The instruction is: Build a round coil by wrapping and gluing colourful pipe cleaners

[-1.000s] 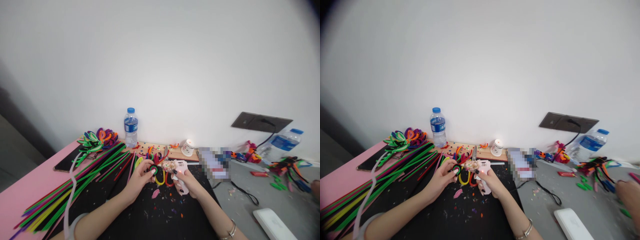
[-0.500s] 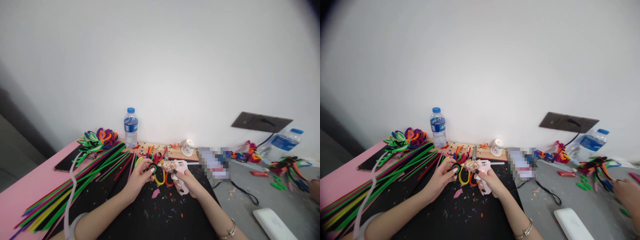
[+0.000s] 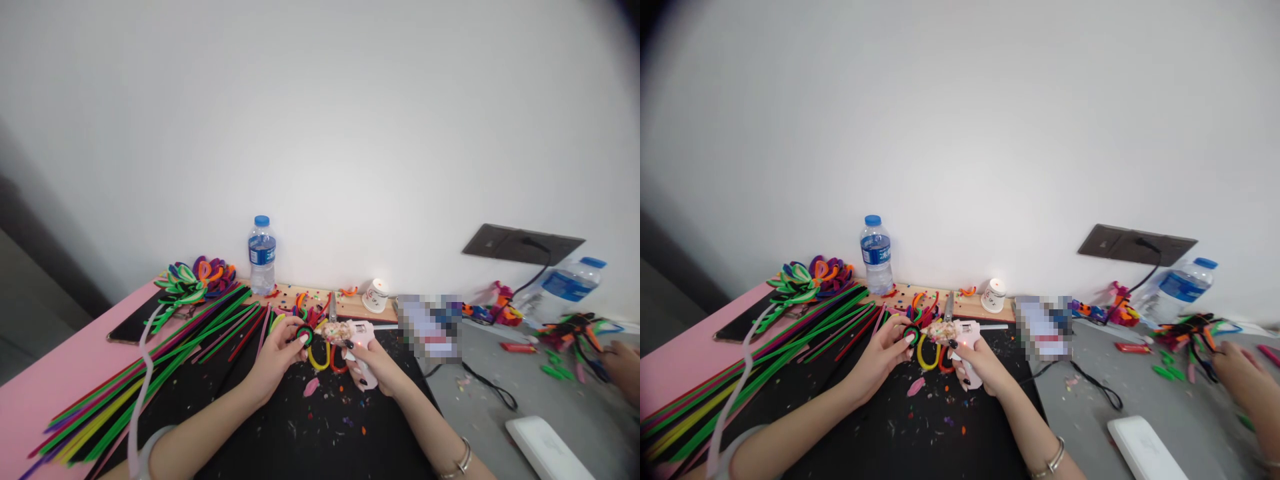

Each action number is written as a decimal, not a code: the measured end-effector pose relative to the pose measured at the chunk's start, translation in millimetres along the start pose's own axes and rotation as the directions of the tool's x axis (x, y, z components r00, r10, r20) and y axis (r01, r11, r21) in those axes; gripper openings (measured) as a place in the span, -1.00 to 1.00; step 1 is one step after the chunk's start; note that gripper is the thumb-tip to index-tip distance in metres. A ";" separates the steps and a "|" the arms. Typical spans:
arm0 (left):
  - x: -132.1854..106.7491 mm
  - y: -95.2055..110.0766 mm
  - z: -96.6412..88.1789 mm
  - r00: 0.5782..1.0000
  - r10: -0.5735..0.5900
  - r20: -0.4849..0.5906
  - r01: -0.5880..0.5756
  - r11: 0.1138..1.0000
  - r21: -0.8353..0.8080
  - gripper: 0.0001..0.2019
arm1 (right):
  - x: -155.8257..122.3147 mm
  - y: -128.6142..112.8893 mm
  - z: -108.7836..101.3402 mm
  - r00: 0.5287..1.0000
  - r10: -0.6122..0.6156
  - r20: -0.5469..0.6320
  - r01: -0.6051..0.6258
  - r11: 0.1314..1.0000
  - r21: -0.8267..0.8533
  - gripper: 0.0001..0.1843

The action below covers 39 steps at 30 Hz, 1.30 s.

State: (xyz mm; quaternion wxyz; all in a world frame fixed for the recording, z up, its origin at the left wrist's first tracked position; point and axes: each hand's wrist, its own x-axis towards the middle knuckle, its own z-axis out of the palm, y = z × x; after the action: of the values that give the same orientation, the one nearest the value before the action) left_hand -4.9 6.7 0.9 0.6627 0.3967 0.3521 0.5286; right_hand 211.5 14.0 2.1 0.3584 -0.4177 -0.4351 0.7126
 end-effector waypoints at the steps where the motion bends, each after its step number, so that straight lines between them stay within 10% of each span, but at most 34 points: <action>1: 0.1 0.2 0.1 1.000 -0.002 -0.006 0.002 1.000 -0.002 -0.74 | 0.1 0.3 -0.2 1.000 -0.003 0.000 0.003 1.000 0.000 -0.56; 39: 0.5 -0.5 -0.7 0.998 -0.007 -0.066 0.001 0.996 -0.086 -0.72 | -2.4 -4.4 6.4 0.999 0.026 -0.040 -0.027 0.999 -0.035 -0.58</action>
State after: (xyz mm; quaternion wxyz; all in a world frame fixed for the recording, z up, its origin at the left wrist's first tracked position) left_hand -5.2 7.3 0.1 0.6682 0.3493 0.3517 0.5548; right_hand 207.3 11.5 8.5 0.3500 -0.4437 -0.4350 0.7010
